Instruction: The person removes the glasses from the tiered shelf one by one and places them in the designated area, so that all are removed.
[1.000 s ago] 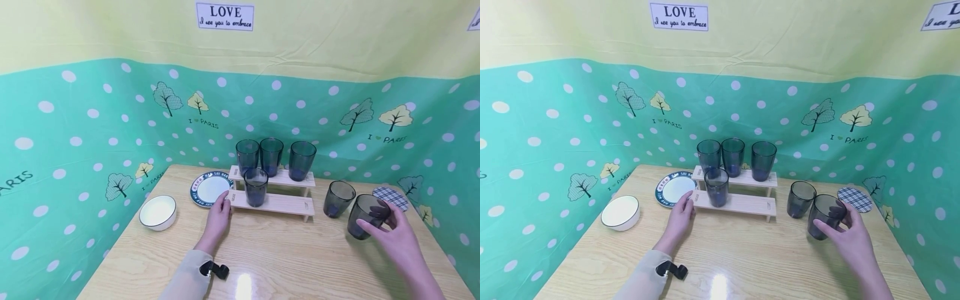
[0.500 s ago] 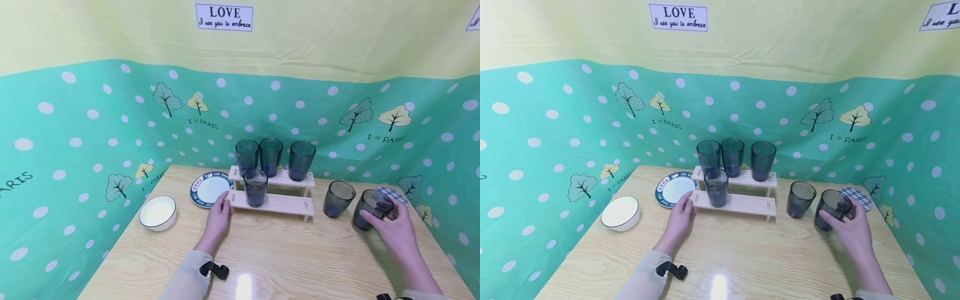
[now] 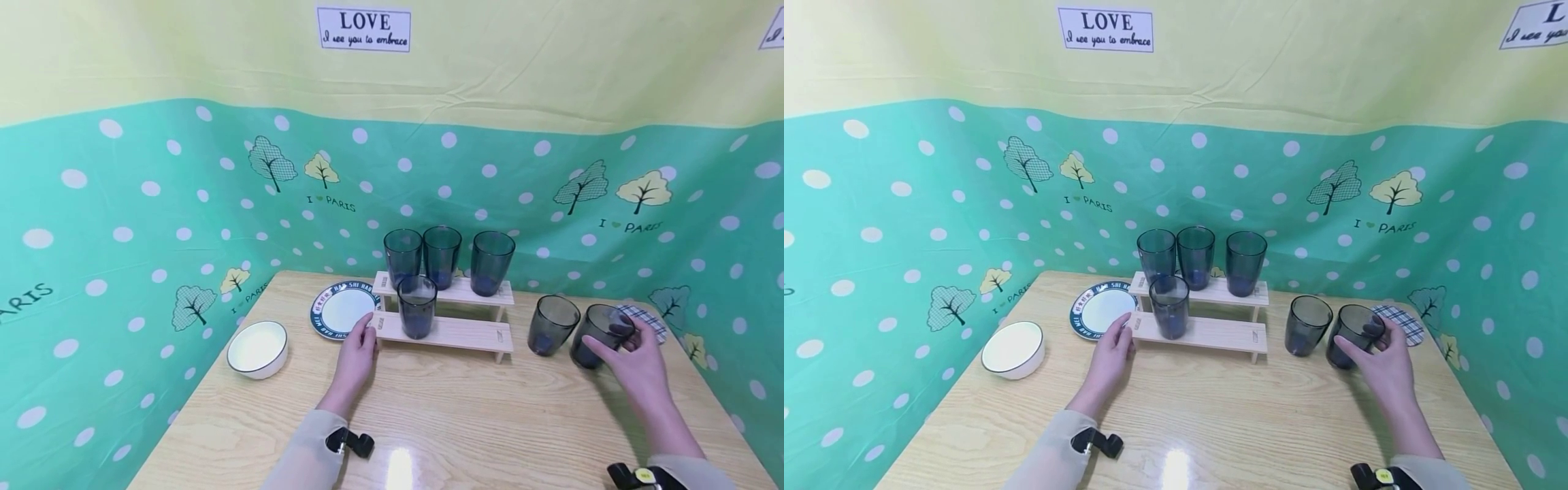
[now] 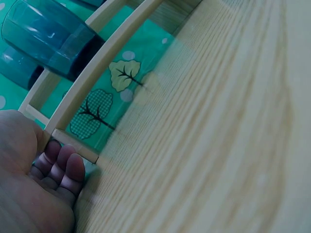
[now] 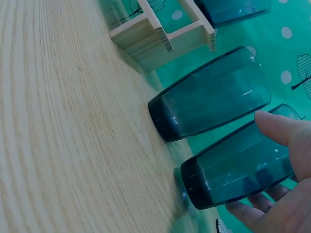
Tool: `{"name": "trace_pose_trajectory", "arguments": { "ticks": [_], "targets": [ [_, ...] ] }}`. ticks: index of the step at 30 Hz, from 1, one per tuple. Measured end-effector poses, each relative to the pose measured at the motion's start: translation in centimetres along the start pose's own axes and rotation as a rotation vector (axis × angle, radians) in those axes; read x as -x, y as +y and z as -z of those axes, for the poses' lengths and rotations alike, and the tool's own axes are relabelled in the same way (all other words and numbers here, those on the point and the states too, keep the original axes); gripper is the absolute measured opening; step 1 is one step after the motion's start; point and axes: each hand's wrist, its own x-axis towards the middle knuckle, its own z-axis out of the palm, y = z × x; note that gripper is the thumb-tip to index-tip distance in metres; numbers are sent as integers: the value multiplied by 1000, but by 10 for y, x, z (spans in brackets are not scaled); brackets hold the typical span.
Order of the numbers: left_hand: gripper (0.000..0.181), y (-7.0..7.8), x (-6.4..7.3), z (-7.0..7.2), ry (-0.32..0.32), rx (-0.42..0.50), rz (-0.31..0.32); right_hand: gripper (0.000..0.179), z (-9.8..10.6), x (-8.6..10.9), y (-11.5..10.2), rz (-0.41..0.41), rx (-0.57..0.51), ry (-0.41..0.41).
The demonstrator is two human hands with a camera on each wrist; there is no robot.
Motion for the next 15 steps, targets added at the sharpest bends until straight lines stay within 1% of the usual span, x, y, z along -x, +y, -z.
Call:
{"name": "trace_pose_trajectory", "arguments": {
  "ticks": [3, 8, 10, 15],
  "targets": [
    [50, 0, 0, 0, -1, 4, 4, 117, -2, -3, 1, -7, -16, -3],
    [51, 1, 1, 0, -6, 20, 11, 116, -6, -6, 4, -14, -2, 7],
    [51, 1, 1, 0, -4, 14, 12, 115, -7, -6, 5, -11, 13, 13],
    [50, 2, 1, 0, 1, -2, 12, 116, -9, -7, 6, -7, 8, 7]
  ]
}}
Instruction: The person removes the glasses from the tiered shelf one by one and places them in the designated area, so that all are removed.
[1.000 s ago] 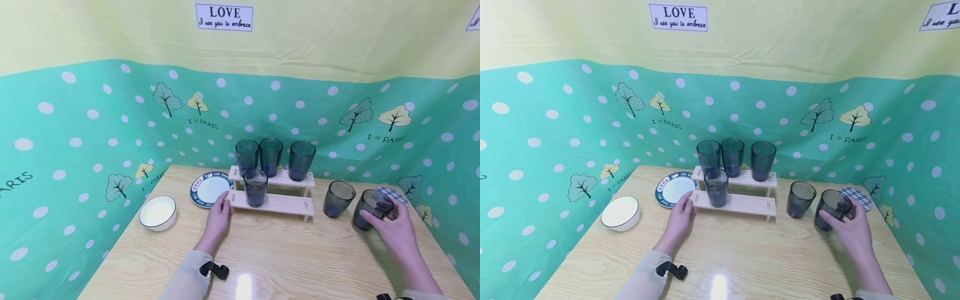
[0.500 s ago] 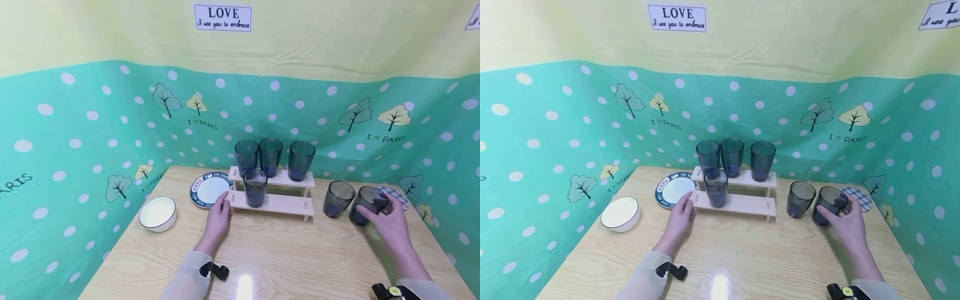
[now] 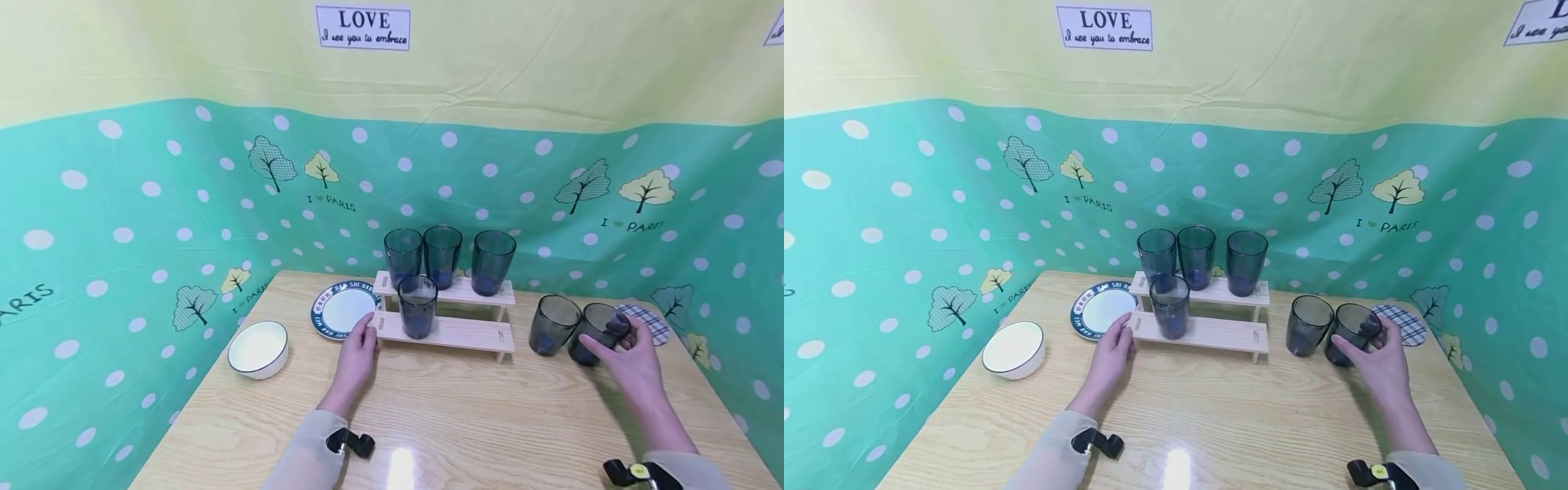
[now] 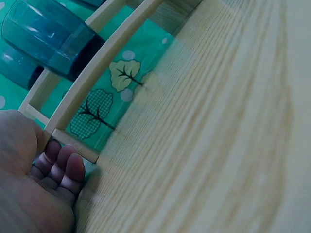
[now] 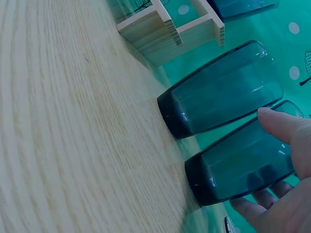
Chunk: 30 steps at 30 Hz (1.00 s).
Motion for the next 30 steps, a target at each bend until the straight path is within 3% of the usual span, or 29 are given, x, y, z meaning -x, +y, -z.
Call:
{"name": "trace_pose_trajectory", "arguments": {
  "ticks": [11, 16, 23, 30],
  "targets": [
    [51, 0, 0, -1, -1, 6, -3, 119, 3, 1, -2, 28, -10, -39],
    [51, -1, -1, -1, -6, 6, -3, 118, 10, 12, -11, 100, 2, -2],
    [51, -1, -1, -1, -4, -3, -2, 117, 14, 33, -38, 233, 99, 89],
    [49, -1, -3, -1, 7, -4, -1, 109, -9, 55, -70, 309, 86, 75]
  ]
}}
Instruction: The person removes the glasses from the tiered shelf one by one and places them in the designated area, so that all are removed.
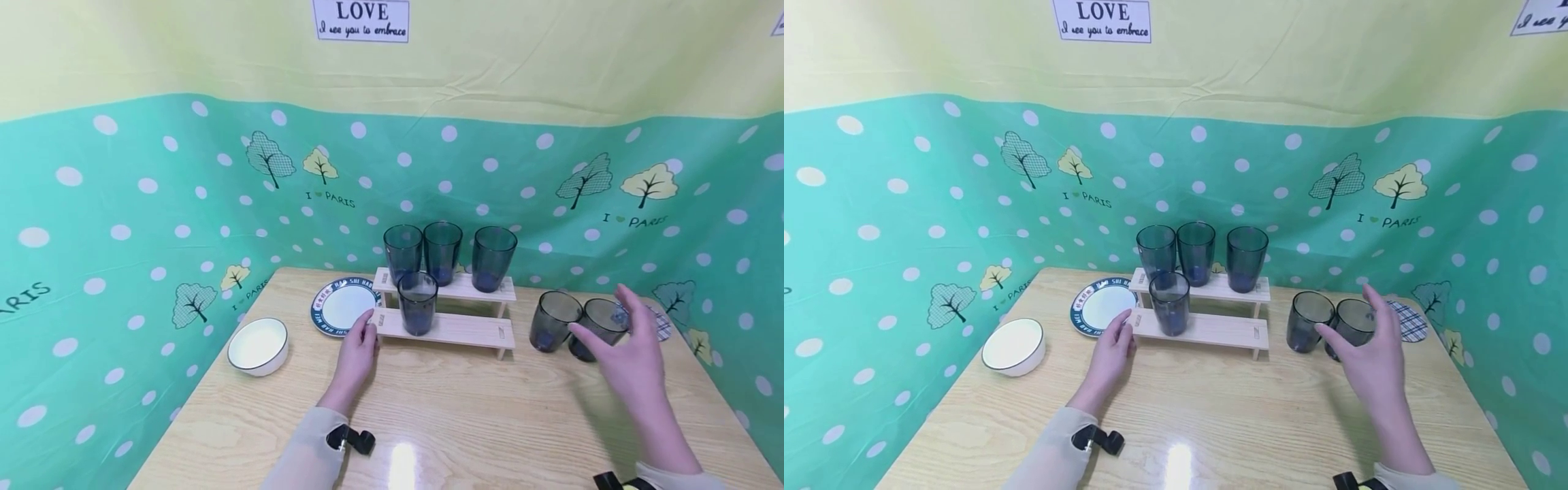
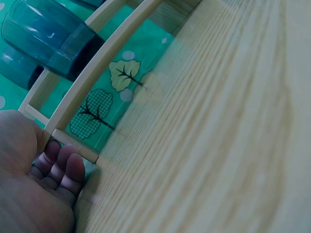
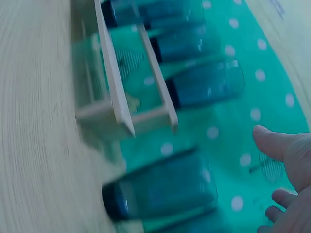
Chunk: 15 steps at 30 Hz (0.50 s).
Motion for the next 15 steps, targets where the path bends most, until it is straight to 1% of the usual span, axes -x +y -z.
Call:
{"name": "trace_pose_trajectory", "arguments": {
  "ticks": [5, 9, 12, 15],
  "targets": [
    [50, 2, 0, 0, -1, 3, -5, 107, -22, 7, -21, 75, -35, -39],
    [50, 1, 0, 0, -3, 2, -9, 106, -40, 8, -36, 117, -77, -82],
    [50, 1, 0, 0, -4, 6, -9, 107, -56, 9, -46, 134, -112, -128],
    [50, 0, 0, 1, -4, 10, -10, 109, -71, 10, -57, 129, -155, -177]
  ]
}}
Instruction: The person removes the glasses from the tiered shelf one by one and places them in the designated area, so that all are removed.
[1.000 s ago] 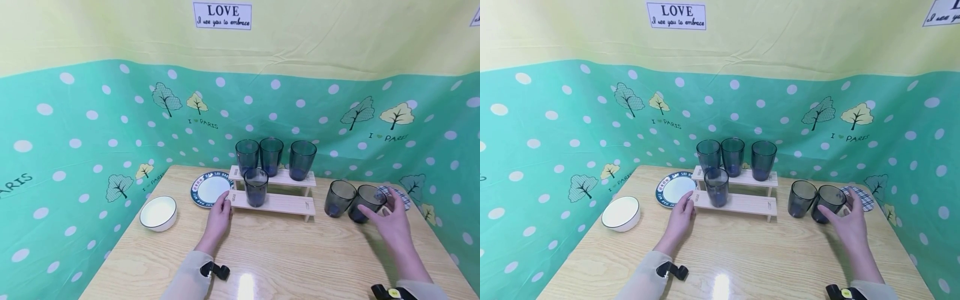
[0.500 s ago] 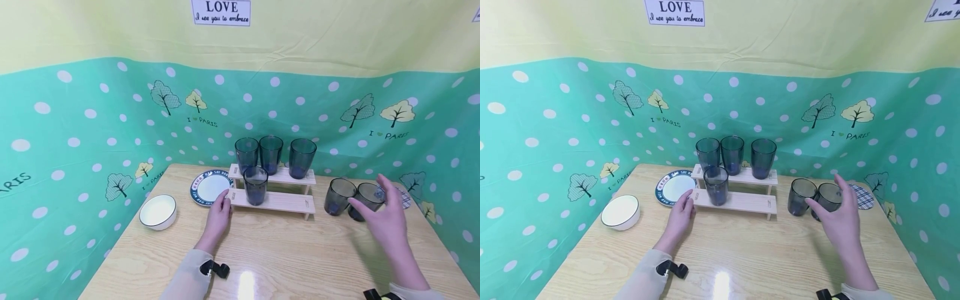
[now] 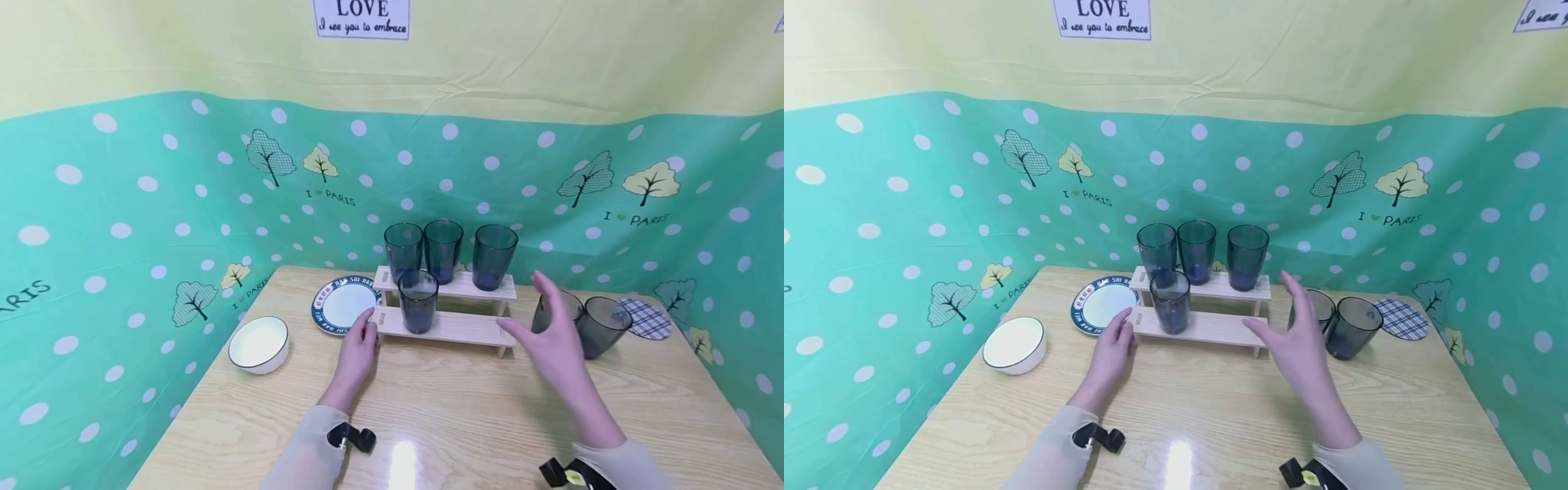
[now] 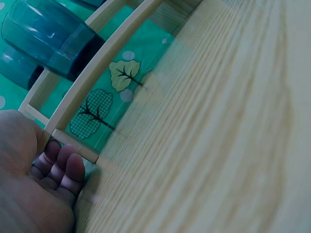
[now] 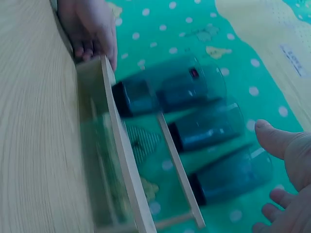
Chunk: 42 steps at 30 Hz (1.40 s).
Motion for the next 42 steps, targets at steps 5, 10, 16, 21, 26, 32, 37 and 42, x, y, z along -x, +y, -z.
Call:
{"name": "trace_pose_trajectory", "arguments": {
  "ticks": [5, 10, 16, 21, 26, 32, 37, 42],
  "targets": [
    [50, 0, -1, 0, 6, -7, -5, 110, -28, -5, -9, -16, -84, -74],
    [50, -1, -1, 0, 8, -9, -7, 103, -54, -13, -14, 2, -158, -122],
    [49, 0, -1, 0, 13, -14, -17, 99, -82, -23, -17, 4, -241, -180],
    [50, 0, -2, 0, 3, -9, -7, 100, -101, -26, -17, -19, -266, -214],
    [50, 0, -2, 0, 1, -10, -15, 101, -116, -27, -17, -43, -275, -226],
    [49, -1, -2, 1, 4, -23, -11, 102, -131, -29, -18, -72, -241, -231],
    [49, -1, -2, 1, 3, -23, -9, 101, -141, -32, -19, -70, -235, -219],
    [50, 0, -1, 1, 0, -16, -4, 102, -146, -33, -18, -90, -211, -209]
  ]
}}
